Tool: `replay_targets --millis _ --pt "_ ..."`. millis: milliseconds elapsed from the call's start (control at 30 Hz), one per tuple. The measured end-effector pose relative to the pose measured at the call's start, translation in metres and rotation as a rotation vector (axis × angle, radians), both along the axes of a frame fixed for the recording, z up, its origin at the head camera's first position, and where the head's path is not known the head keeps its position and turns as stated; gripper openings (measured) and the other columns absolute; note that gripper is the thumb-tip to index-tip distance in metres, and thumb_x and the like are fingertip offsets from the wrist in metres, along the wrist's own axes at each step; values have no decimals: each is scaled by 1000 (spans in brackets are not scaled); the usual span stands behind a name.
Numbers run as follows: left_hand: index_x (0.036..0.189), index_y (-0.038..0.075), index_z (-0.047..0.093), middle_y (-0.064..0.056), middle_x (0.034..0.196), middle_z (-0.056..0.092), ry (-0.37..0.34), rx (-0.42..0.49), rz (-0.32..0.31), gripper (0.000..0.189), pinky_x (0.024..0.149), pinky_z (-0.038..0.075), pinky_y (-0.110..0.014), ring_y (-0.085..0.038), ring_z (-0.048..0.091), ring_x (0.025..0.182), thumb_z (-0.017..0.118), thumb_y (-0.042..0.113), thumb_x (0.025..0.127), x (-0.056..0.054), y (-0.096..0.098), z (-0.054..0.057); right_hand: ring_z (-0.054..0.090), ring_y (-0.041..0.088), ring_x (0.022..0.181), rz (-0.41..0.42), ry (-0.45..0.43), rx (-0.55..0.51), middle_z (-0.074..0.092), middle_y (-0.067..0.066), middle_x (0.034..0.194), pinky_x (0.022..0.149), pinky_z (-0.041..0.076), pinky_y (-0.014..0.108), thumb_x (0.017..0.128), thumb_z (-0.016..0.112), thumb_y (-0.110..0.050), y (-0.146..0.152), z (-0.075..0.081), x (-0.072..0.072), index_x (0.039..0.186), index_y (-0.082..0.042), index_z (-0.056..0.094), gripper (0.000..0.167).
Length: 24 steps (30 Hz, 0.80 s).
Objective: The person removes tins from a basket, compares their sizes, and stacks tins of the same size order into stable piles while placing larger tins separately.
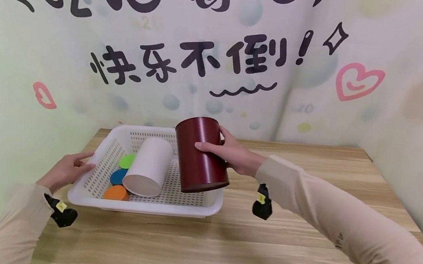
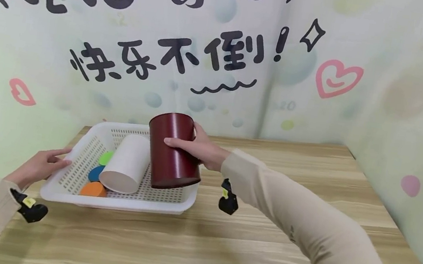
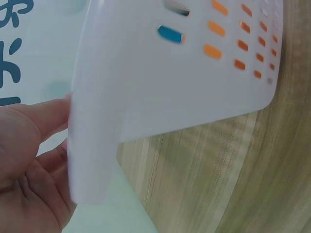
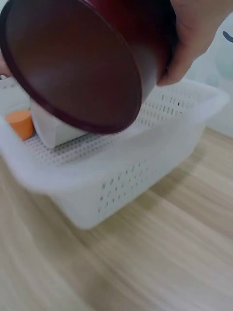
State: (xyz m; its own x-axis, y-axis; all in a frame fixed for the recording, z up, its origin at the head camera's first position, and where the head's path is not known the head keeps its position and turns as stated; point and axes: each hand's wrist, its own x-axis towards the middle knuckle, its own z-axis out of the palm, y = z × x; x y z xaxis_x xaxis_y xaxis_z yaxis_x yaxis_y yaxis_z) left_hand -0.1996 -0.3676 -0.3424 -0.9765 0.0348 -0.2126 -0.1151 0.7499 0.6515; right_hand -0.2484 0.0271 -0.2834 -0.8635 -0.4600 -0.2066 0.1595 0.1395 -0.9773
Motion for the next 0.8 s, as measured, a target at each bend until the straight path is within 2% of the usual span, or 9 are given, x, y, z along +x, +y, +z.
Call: replay_targets --millis 267,400,633,800 --pt "137 -7 18 -23 98 52 16 -15 -4 60 62 46 -29 -20 55 75 46 24 93 0 -1 0 52 31 100 -68 40 -42 42 16 119 76 45 41 79 64 -29 37 3 10 139 -28 15 78" --pt "136 -7 18 -23 99 52 21 -21 -3 60 62 46 -29 -20 54 75 46 24 93 0 -1 -1 51 33 101 -120 74 -62 42 19 120 76 45 43 81 62 -27 57 2 9 136 -27 18 71" --pt "136 -7 18 -23 98 52 24 -27 -4 61 62 46 -29 -20 54 74 46 25 93 0 -1 -2 42 34 108 -216 86 -49 32 18 128 80 42 44 83 59 -29 97 0 4 140 -24 9 76" --pt "135 -9 20 -24 97 53 47 -38 -11 59 61 46 -29 -20 55 73 46 24 93 0 -1 -2 44 32 105 -250 129 -41 33 17 126 78 44 40 84 59 -31 125 -6 -1 138 -23 10 74"
